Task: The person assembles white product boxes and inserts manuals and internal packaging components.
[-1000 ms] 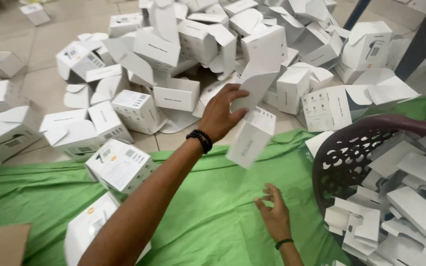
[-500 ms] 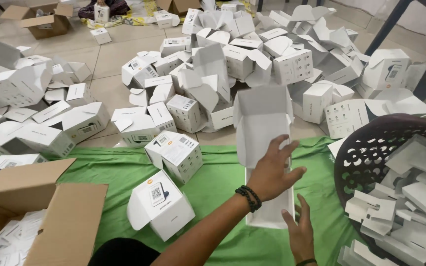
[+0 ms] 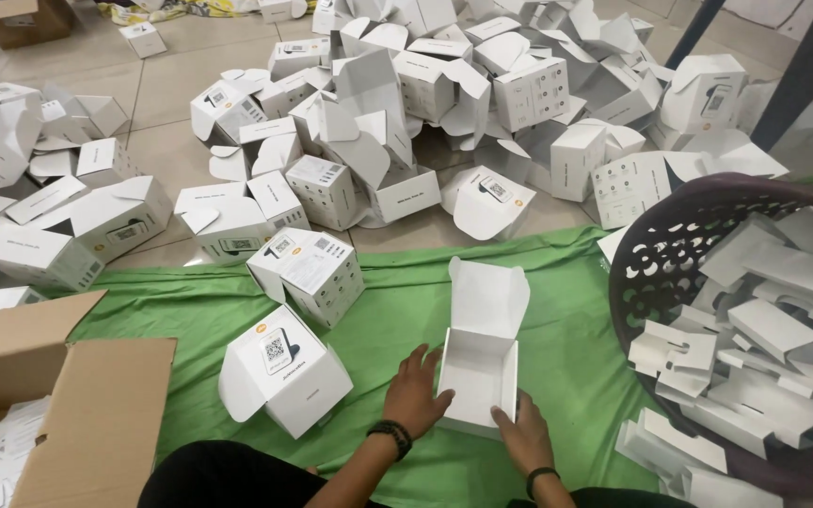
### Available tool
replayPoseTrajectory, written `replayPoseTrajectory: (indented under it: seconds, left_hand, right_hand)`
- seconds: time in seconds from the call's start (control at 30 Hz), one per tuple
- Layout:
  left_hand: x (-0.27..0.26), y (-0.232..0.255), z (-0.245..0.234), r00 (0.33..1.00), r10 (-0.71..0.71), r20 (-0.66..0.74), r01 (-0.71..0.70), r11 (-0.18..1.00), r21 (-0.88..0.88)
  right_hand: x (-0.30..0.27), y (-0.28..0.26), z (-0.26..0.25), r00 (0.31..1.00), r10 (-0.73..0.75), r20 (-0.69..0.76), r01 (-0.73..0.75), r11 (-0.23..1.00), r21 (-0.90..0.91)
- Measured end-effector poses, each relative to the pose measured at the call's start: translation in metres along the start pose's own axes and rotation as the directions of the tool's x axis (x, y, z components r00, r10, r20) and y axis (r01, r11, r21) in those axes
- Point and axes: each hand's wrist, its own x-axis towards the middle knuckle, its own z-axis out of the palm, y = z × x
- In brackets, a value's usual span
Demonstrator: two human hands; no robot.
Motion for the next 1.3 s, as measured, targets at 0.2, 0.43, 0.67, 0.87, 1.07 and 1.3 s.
replayPoseTrajectory:
  seconds: [0.2,0.43,0.67,0.87,1.07,1.3]
  left_hand:
    - [0.000,-0.009,-0.007,0.998,-0.001,-0.059,-0.006,0.993,-0.122]
    - [-0.060,-0.016,-0.152,0.941,0.112,-0.319,-0.154,0.982,-0.107]
    - [-0.193,-0.148,-0.301,0.776,0.027,-0.630,0.034,0.996,0.084]
    - [-0.335,-0.320,-0.327,0.588,-0.431,-0.685,0.508,0.855,-0.102]
    - [-0.407,-0.405,-0.284,0.539,-0.730,-0.420,0.821,0.567,0.067]
    - [-0.396,-0.394,-0.271,0.393,-0.903,-0.172,0.920,0.385,0.079]
  right_hand:
    - [-0.040,-0.072,-0.033,0.924,-0.261,-0.278,0.200,0.953,-0.228]
    - [-0.099,-0.202,0.011,0.560,-0.777,-0.287,0.723,0.627,-0.290]
    - [-0.187,-0.361,0.176,0.238,-0.967,0.087,0.963,0.247,0.105]
    - [-0.296,-0.412,0.323,-0.026,-0.882,0.470,0.945,0.132,0.301]
    - [-0.331,-0.381,0.389,-0.136,-0.636,0.760,0.979,0.030,0.201]
    - [-0.327,-0.381,0.380,-0.131,-0.572,0.809,0.991,-0.081,0.104]
